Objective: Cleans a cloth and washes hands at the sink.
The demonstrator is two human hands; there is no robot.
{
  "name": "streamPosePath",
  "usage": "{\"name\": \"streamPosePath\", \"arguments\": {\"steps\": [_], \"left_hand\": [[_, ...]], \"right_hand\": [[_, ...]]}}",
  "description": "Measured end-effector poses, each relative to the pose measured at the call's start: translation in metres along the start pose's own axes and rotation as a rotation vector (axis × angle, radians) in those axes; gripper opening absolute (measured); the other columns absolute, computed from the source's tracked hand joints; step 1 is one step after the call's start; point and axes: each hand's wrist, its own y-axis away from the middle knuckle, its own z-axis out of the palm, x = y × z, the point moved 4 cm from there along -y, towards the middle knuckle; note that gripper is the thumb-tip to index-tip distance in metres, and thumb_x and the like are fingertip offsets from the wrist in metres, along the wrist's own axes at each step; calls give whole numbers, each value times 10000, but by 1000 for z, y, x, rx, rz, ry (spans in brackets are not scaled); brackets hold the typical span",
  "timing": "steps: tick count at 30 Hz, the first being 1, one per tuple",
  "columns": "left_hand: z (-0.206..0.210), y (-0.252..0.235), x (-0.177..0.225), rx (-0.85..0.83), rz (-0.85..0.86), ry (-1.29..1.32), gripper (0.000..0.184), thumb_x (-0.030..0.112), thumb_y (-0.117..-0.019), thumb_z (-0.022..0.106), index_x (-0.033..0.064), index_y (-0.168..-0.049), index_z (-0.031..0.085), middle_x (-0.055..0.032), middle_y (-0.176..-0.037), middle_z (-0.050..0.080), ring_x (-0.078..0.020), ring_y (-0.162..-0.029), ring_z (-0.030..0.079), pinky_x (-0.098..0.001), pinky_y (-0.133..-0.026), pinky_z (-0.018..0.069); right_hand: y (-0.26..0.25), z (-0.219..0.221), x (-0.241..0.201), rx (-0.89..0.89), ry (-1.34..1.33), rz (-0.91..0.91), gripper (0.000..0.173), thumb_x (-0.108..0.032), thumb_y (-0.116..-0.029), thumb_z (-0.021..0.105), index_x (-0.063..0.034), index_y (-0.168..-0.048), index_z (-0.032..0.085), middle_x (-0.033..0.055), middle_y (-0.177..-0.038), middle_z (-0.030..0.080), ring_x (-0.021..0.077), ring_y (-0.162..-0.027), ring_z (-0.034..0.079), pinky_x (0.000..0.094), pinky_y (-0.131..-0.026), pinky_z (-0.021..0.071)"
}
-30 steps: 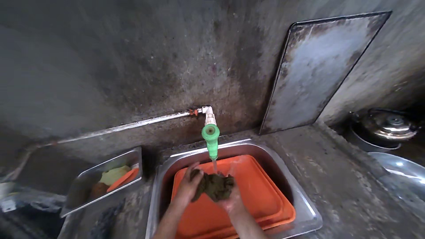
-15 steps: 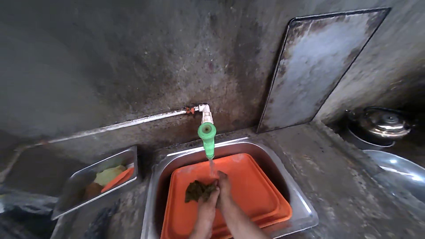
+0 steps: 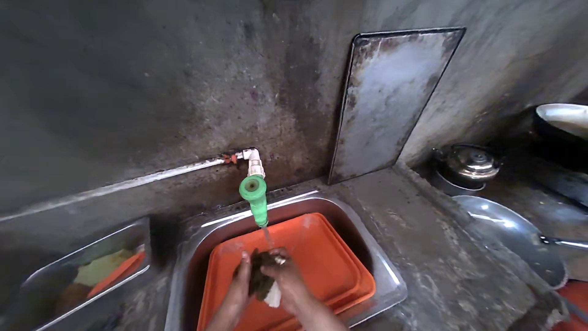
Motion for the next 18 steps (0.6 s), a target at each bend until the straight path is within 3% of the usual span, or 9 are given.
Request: {"name": "streamPosePath", "arguments": {"steps": [2,3,4,6,8,10,14,16,18], "left_hand": [[-5,5,-9,-193,84,-363,889,623,-969,499,76,-1622,243,-157,-1556,463,-255,-1379,520,-465,-1103,485],[-6,6,-9,-224,100,-566,965,554,-897,680,54,-1611,267,-189,-1548,467,-293,-1398,502,-484,-1142,445],[-8,6,-8,-215,90,-771,909,446,-859,792,18,-1548,383,-223,-1464,542,-341,-1348,546,-519,-1135,444],[-15,3,-4,-199,14,-1072,514,324,-964,715,-18,-1334,613,-262,-1231,672,-415,-1178,645,-587,-1046,481],[-25,-3,11,-185,10,-1116,366,310,-1048,589,-10,-1181,709,-257,-1076,711,-419,-1057,677,-604,-991,486],[-29,-4,35,-163,19,-990,358,301,-1070,546,8,-1183,718,-213,-1070,719,-349,-1058,673,-550,-1027,467],[-35,-7,67,-58,28,-214,256,181,-1077,506,-2,-1120,679,-72,-969,726,-129,-876,698,-322,-808,585],[-37,-16,45,-50,12,338,435,363,-1093,340,41,-1210,609,-92,-1005,747,-183,-909,739,-379,-791,637],[-25,-29,-1,27,-94,585,666,609,-1063,233,88,-1277,588,-122,-1023,724,-248,-920,718,-474,-774,618]], "right_hand": [[-8,-18,-7,150,-213,94,340,41,-940,596,20,-1270,517,173,-997,671,246,-833,677,418,-735,589],[-12,-28,-14,208,-289,116,313,11,-971,564,12,-1280,512,169,-956,660,244,-786,665,416,-699,582],[-15,-38,-22,241,-341,133,310,-9,-986,537,-5,-1293,499,166,-945,644,246,-768,654,422,-678,574],[-17,-54,-34,263,-371,144,298,6,-978,501,-22,-1275,499,161,-955,625,250,-779,644,437,-674,568],[-17,-63,-44,261,-366,138,273,22,-973,488,-22,-1241,517,170,-971,639,263,-802,660,449,-683,579],[-21,-64,-53,248,-402,141,230,-20,-1001,471,-14,-1219,544,175,-953,650,269,-790,666,451,-686,582],[-43,-52,-72,89,-544,129,251,-260,-1068,453,-50,-1098,588,129,-891,672,235,-780,687,427,-700,602],[-62,-43,-71,74,-546,113,255,-321,-1072,464,-96,-1024,574,87,-835,658,207,-716,668,403,-639,593],[-78,-33,-48,181,-348,57,175,-180,-1071,477,-76,-1196,542,114,-899,631,205,-710,628,376,-608,556]]}}
